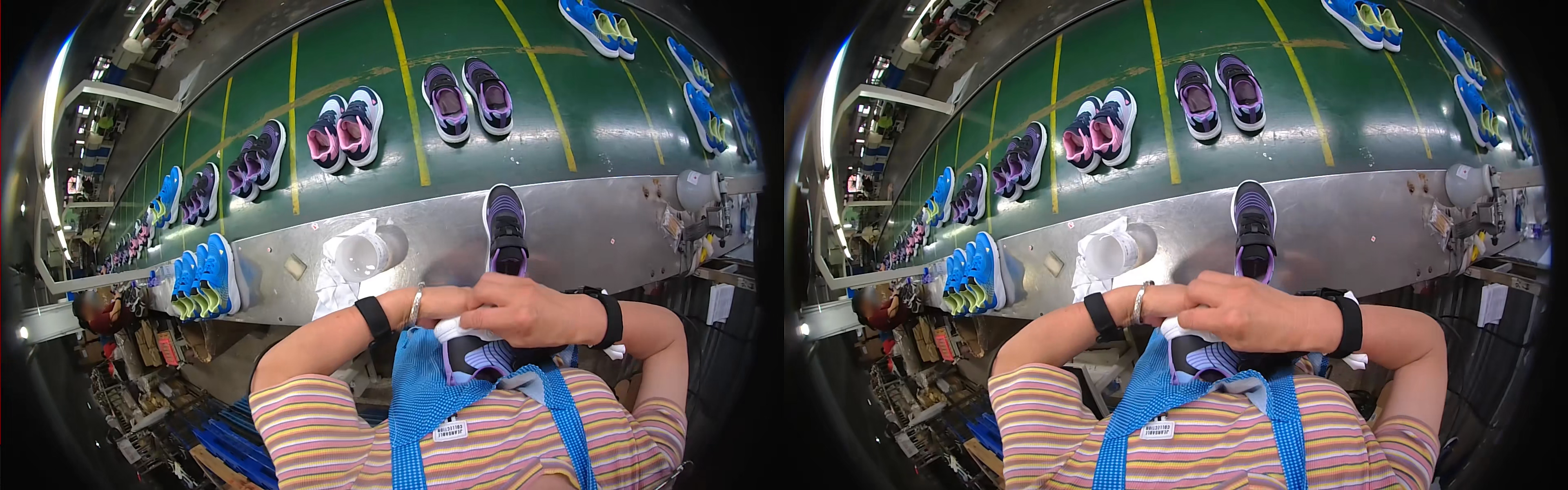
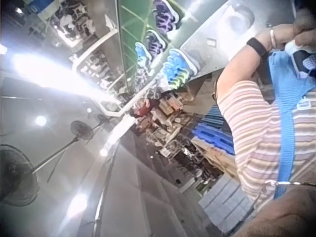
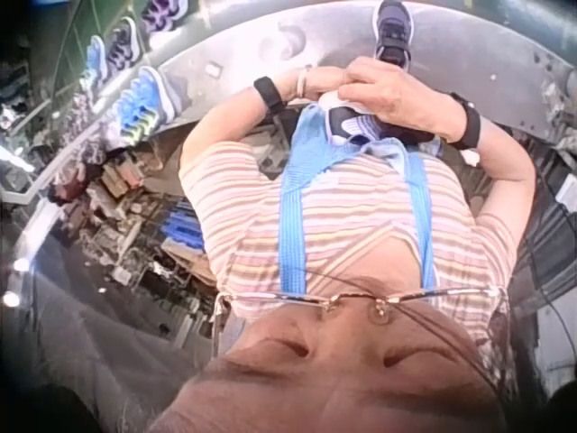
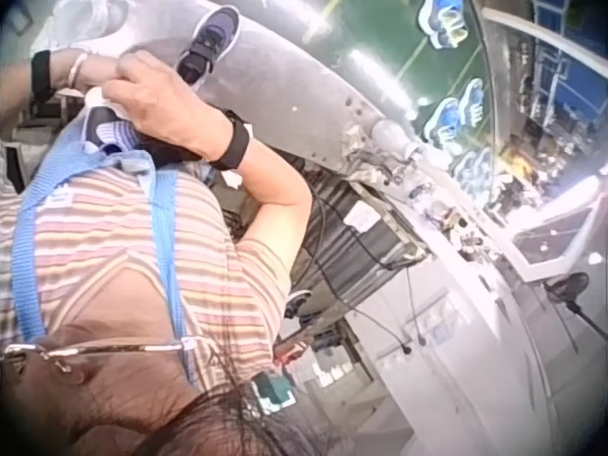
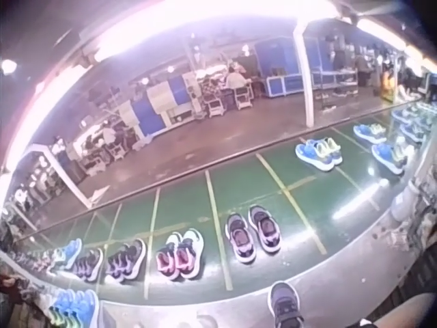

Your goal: The person picks up shoes from a conveyor belt, wipes the soles with a cloth, and places them back on the belt. This process is repeated for several pairs of shoes in different colors.

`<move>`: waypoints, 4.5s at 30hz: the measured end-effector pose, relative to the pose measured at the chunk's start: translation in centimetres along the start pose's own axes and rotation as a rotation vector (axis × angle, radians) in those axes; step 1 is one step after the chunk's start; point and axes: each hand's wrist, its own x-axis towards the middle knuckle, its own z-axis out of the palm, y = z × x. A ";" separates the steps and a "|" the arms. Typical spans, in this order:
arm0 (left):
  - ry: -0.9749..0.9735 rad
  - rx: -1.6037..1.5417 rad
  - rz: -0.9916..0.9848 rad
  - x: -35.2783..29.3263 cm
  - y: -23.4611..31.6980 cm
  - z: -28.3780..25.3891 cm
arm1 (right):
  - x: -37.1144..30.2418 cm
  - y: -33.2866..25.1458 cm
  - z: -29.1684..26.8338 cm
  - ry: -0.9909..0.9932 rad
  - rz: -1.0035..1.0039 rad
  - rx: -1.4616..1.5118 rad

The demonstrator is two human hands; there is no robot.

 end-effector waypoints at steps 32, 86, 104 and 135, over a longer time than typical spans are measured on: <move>0.086 -0.288 0.509 -5.0 -5.3 1.6 | -2.6 -0.2 3.8 0.430 0.623 0.514; 0.586 0.110 0.626 -9.2 -8.1 2.8 | 4.7 -1.6 6.1 0.245 0.747 0.654; 0.616 0.202 0.638 -10.0 -9.8 1.9 | 6.0 -2.5 8.6 0.278 0.835 0.517; 0.237 0.125 0.744 -10.6 -11.8 -7.0 | 9.0 -0.5 8.1 0.323 0.605 0.455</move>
